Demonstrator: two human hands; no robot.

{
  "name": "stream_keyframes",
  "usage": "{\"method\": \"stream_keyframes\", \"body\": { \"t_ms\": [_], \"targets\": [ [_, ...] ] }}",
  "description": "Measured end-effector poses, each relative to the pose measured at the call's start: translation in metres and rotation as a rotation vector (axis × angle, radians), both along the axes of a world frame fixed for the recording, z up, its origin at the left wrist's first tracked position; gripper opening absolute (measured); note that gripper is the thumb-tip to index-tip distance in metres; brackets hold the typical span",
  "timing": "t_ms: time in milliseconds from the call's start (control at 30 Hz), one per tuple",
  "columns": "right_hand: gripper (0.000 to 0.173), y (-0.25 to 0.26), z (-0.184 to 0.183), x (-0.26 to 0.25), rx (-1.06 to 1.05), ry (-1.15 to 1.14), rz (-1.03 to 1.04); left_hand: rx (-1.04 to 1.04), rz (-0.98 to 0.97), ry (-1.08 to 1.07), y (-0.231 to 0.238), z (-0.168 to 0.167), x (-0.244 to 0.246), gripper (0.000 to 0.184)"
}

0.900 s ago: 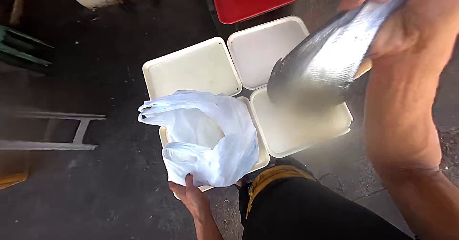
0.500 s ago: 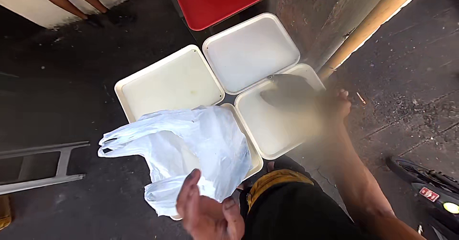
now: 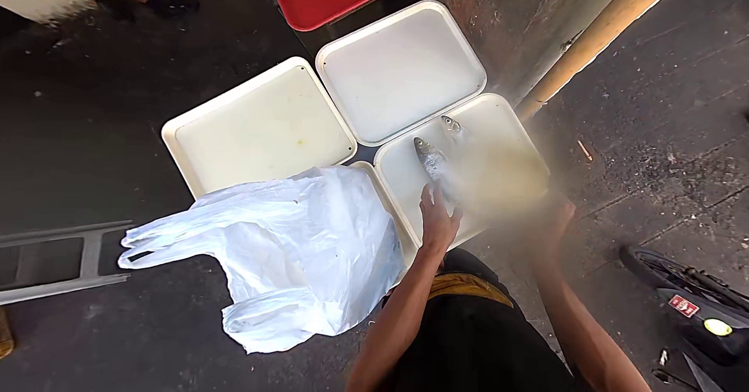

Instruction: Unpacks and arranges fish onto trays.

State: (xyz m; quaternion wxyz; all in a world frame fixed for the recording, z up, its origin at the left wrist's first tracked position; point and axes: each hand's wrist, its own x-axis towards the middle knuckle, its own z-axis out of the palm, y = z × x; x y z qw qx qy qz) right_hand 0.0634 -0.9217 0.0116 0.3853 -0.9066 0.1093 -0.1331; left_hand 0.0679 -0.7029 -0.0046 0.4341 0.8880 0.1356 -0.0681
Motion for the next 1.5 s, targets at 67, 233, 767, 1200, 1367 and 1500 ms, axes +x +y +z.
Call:
{"method": "stream_keyframes", "body": {
  "t_ms": [67,233,767,1200,1367,1500],
  "targets": [
    [0.060,0.019,-0.002,0.014,-0.150,0.158,0.349,-0.006,0.003,0.004,0.002,0.000,-0.005,0.076],
    [0.082,0.090,-0.046,0.041,-0.446,0.317,0.592,0.080,0.092,0.047,0.021,0.007,-0.031,0.074],
    [0.084,0.123,-0.054,0.050,-0.429,0.289,0.651,0.009,0.238,-0.052,0.038,-0.006,-0.060,0.071],
    [0.073,0.140,-0.063,0.024,-0.302,0.094,0.696,0.017,0.198,-0.020,0.037,-0.012,-0.057,0.078],
    [0.066,0.151,-0.066,0.011,-0.163,0.080,0.740,-0.023,0.207,-0.048,0.038,-0.011,-0.057,0.080],
    [0.054,0.165,-0.075,-0.003,-0.189,0.088,0.836,-0.055,0.238,-0.079,0.040,-0.012,-0.056,0.077]
  ]
}}
